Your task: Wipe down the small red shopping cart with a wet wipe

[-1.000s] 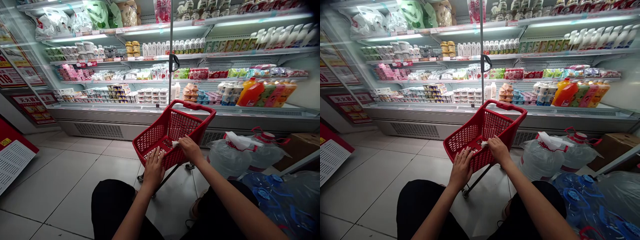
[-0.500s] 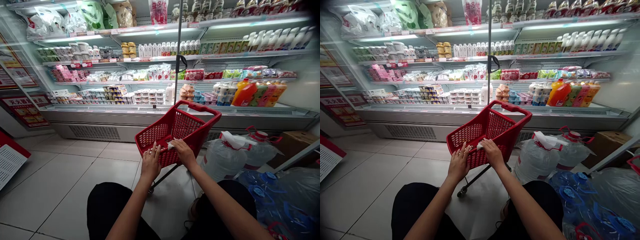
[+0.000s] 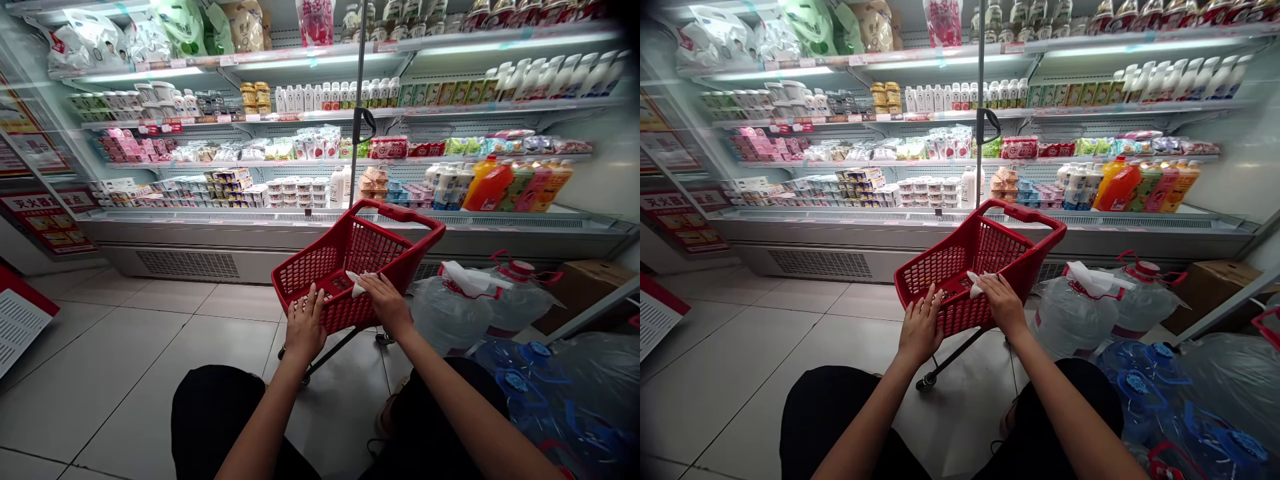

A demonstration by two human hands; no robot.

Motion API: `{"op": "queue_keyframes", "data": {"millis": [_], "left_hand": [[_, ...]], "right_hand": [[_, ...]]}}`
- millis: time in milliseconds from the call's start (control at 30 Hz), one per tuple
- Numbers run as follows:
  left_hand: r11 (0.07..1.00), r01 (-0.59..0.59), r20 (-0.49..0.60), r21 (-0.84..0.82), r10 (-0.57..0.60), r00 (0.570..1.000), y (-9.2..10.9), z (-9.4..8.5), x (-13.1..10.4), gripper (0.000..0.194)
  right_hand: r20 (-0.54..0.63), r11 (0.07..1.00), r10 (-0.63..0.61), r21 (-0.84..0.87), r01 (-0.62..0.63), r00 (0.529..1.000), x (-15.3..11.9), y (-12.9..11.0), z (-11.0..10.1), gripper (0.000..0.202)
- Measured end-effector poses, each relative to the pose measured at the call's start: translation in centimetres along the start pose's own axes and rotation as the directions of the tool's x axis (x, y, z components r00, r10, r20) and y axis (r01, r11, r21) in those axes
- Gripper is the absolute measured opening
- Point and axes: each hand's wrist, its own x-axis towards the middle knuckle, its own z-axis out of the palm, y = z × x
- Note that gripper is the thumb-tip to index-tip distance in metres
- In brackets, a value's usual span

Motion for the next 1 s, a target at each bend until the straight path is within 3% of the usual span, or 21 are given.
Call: {"op": "queue_keyframes", "data": {"millis": [100,200,267,400,500,567,700,867,933,1000], "left_hand": [[1.0,0.004,0.006,-0.001,-0.004,1.0,0.4,0.1,0.1,0.09],[1.0,0.007,0.014,0.013,-0.007,1.0,0.4,-0.1,0.2,0.087],[1.0,0.009,0.013,0.023,-0.009,1.0,0.2,-0.2,0.1,0.084],[0.999,0.014,0.014,0.042,-0.015,1.0,0.0,-0.3,-0.2,0.083],[0.999,0.017,0.008,0.05,-0.018,1.0,0.1,-0.2,-0.4,0.086],[0.998,0.022,0.001,0.055,-0.023,1.0,0.2,-0.2,-0.5,0.086],[0.997,0.037,0.002,0.066,-0.038,0.999,0.6,-0.1,-0.4,0.087],[0.996,0.043,0.016,0.073,-0.044,0.999,0.7,-0.3,-0.4,0.085],[0.999,0.014,0.012,0.043,-0.015,1.0,0.2,-0.5,-0.5,0.081],[0.997,-0.068,-0.001,-0.023,0.068,0.998,-0.8,-0.6,-0.7,0.079]], "right_hand": [[-0.023,0.999,0.007,0.041,-0.006,1.0,-0.1,-2.8,1.1,0.062],[0.005,0.994,-0.064,0.085,0.063,0.998,-0.1,-6.4,2.3,0.063],[0.032,0.989,-0.113,0.097,0.109,0.993,0.0,-7.4,2.5,0.063],[0.063,0.985,-0.153,0.083,0.148,0.986,0.1,-4.6,1.1,0.065],[0.04,0.998,-0.048,0.04,0.047,0.998,0.1,-1.1,-0.1,0.063],[0.029,0.999,0.019,0.03,-0.02,0.999,0.0,0.0,-0.5,0.061],[0.012,0.998,0.034,0.062,-0.034,0.999,0.0,-2.5,0.5,0.058],[0.052,0.987,-0.104,0.124,0.097,0.993,0.0,-7.9,2.1,0.055],[0.07,0.981,-0.149,0.137,0.138,0.986,0.0,-7.8,1.9,0.057],[0.082,0.978,-0.168,0.139,0.155,0.982,-0.1,-6.3,1.2,0.06]]}}
